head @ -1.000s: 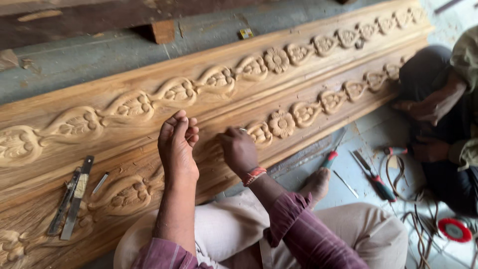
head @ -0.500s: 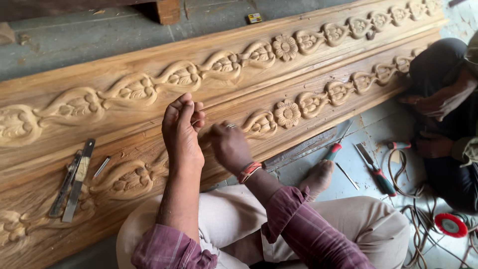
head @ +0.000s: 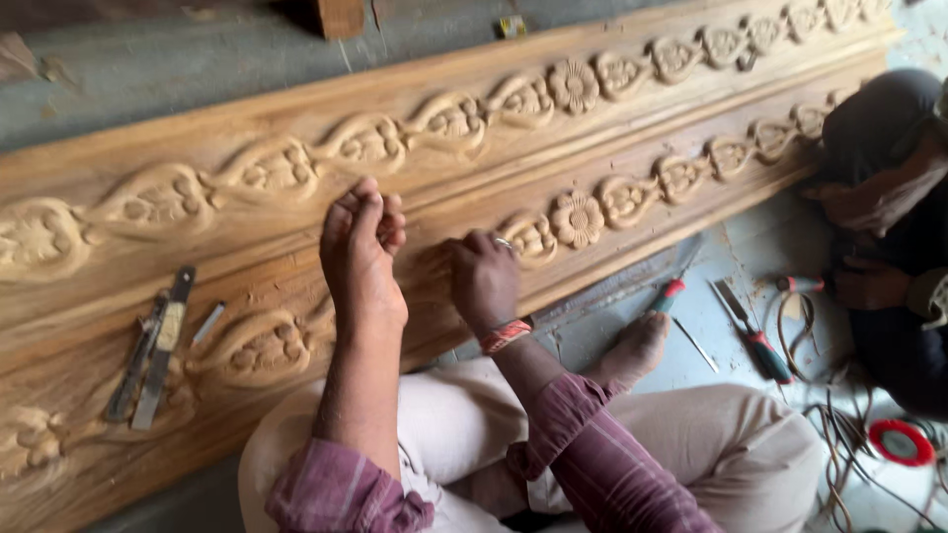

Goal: The person sits on the floor and carves intricate floral patterns into a long wooden plank using a chisel and a wooden mallet. They repeatedly position the chisel and strike it to shape the wood, occasionally switching tools or adjusting their grip.

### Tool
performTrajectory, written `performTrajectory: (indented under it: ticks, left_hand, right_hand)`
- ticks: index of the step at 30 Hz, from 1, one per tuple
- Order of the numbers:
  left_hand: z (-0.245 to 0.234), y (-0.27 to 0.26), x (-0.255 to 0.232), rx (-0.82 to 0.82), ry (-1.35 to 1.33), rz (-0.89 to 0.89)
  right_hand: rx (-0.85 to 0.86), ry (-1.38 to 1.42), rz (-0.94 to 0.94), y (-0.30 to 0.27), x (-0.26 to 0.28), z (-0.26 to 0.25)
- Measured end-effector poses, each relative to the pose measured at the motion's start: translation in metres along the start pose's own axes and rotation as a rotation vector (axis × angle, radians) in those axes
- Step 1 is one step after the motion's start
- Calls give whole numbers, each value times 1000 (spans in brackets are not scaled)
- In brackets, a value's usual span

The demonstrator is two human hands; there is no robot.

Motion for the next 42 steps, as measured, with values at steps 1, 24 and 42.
performTrajectory:
  ticks: [1, 24, 42]
  left_hand:
    - [-2, -4, 3, 5, -16, 14]
    - [18, -6, -3, 39, 49, -73]
    - [14, -5, -4, -4, 88, -59]
  right_hand:
    - [18, 53, 4, -8, -1, 2]
    - [-46, 36, 259, 5, -44, -17]
    - [27, -18, -248, 25, -1, -6]
Point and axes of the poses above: each hand's wrist, its own y-axis towards the middle knuckle, its own z-axis out of the palm, x = y × z, the point moved 7 cm from there along y, towards the middle knuckle, and after that the axes turned 8 degrees about x, right-handed, at the moved point
